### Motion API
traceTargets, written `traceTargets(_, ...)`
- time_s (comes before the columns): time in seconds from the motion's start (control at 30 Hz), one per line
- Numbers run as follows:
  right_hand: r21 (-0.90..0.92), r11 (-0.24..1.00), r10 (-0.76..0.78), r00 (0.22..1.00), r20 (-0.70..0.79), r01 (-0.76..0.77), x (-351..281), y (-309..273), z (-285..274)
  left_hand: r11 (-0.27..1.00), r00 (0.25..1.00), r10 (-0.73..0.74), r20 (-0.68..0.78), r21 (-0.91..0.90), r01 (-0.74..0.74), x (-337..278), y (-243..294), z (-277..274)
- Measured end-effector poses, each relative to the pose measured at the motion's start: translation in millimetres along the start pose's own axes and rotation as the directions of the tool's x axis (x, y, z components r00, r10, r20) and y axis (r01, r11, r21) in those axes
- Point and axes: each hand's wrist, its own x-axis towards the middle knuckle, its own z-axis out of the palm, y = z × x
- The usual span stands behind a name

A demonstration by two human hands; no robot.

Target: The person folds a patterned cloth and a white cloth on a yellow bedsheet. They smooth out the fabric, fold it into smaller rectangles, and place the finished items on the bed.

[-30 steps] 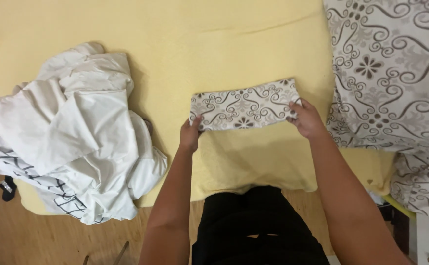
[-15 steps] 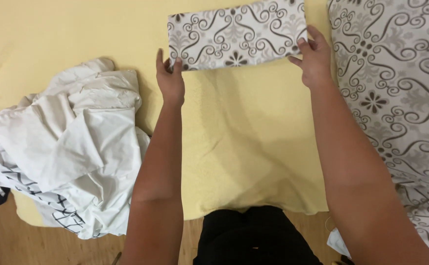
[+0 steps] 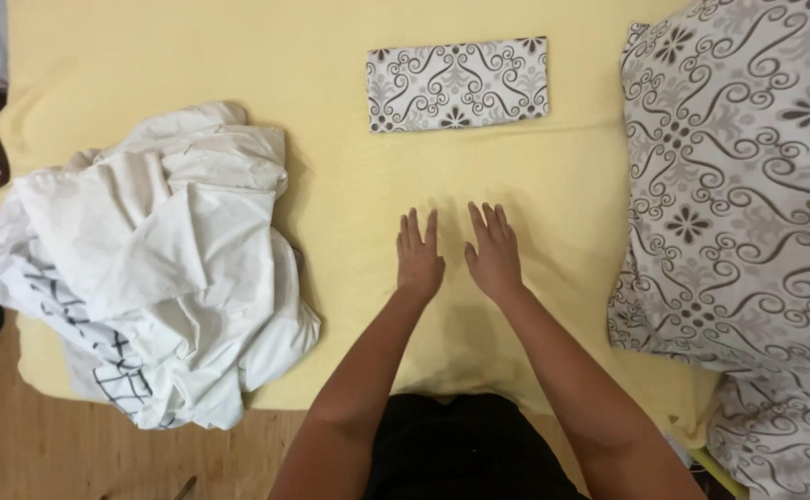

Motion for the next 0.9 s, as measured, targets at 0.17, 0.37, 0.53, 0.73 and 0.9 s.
traceTargets(0.17,0.041,0.997,0.056,0.997,0.056,-0.058,-47,-37,-3,0.997,0.998,0.063,0.021,0.039,-0.064,-55,14,6)
traceTargets(0.37,0.002,1.000,0.006,0.999,0.042,-0.006,-93,-53,-8,0.990,0.992,0.113,-0.063,0.089,-0.107,-104,16,11)
traceTargets(0.53,-0.024,0.997,-0.075,0.996,0.046,0.076,-126,-65,-8,0.989,0.978,0.111,-0.177,0.113,-0.092,-144,15,27)
traceTargets(0.73,-0.070,0.984,-0.157,0.985,0.074,0.163,-157,-83,-8,0.988,0.969,0.090,-0.229,0.144,-0.057,-188,14,23)
traceTargets(0.9,-0.103,0.987,-0.116,0.991,0.068,0.123,-170,-111,-6,0.983,0.956,0.141,-0.256,0.153,-0.104,-204,-4,9)
